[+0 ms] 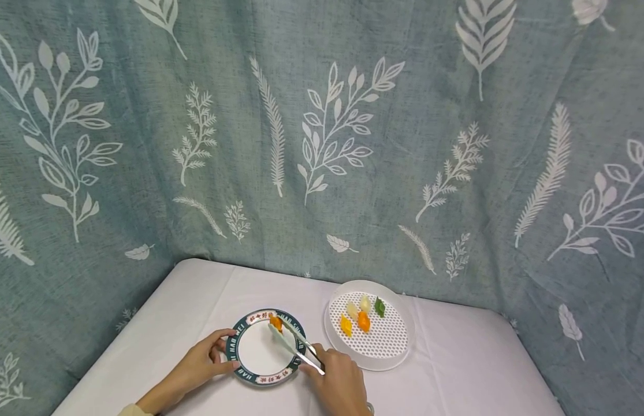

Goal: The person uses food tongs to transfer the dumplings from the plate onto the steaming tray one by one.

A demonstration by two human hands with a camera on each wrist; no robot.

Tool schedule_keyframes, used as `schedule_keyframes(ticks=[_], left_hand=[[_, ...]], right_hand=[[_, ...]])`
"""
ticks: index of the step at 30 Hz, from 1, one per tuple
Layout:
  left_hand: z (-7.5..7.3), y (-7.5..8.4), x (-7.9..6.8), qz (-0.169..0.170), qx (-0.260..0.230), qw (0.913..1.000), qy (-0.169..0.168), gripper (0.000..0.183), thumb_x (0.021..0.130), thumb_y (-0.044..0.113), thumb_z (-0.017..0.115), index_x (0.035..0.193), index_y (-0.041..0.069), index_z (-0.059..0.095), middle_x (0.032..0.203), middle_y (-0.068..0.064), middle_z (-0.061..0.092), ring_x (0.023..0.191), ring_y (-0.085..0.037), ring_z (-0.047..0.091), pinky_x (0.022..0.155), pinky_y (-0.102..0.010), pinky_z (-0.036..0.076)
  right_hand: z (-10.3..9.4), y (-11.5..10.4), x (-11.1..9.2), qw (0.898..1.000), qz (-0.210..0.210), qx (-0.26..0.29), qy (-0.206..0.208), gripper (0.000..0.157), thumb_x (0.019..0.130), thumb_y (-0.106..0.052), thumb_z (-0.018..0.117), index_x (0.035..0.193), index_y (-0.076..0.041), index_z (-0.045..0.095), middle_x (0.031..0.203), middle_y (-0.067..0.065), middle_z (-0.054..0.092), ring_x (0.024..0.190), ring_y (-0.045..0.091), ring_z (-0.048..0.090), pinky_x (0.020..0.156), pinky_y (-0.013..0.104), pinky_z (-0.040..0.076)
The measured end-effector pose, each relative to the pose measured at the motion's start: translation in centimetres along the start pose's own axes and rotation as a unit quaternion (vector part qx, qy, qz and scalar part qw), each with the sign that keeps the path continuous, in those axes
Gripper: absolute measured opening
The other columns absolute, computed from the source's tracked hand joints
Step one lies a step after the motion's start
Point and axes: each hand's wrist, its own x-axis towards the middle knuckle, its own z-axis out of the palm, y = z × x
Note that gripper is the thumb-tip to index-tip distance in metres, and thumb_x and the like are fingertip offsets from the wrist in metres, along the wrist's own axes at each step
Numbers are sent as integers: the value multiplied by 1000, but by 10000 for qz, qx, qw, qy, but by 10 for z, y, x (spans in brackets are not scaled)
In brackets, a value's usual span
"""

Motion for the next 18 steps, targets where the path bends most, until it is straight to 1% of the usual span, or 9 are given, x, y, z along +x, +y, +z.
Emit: schedule_keyframes(ticks=[8, 13, 18], left_hand=[[0, 0, -1, 57, -54, 10000, -15, 81, 73, 37, 92, 142, 16, 56, 99, 2, 64, 75, -18, 52, 64, -34, 45], [1, 0, -1, 90, -58, 9999, 13, 79, 74, 36, 92, 142, 17, 57, 98, 3, 63, 75, -18, 51, 63, -33, 45], [1, 1, -2, 114, -34, 9999, 38, 79, 74, 34, 93, 142, 17, 57, 97, 3, 62, 74, -17, 51, 63, -32, 45]], right_hand=[[-10, 6, -3, 9989, 445, 99, -86, 42, 83, -47, 83, 113, -18, 79, 65, -15, 49, 61, 5, 42, 55, 25, 35], [-16, 12, -5, 9988, 485, 74, -34, 44, 82, -45, 84, 116, -17, 78, 65, -16, 50, 61, 6, 43, 55, 25, 36], [-20, 19, -7, 9985, 556, 6, 21, 41, 82, -46, 84, 114, -21, 79, 65, -16, 49, 59, 6, 43, 55, 26, 36]])
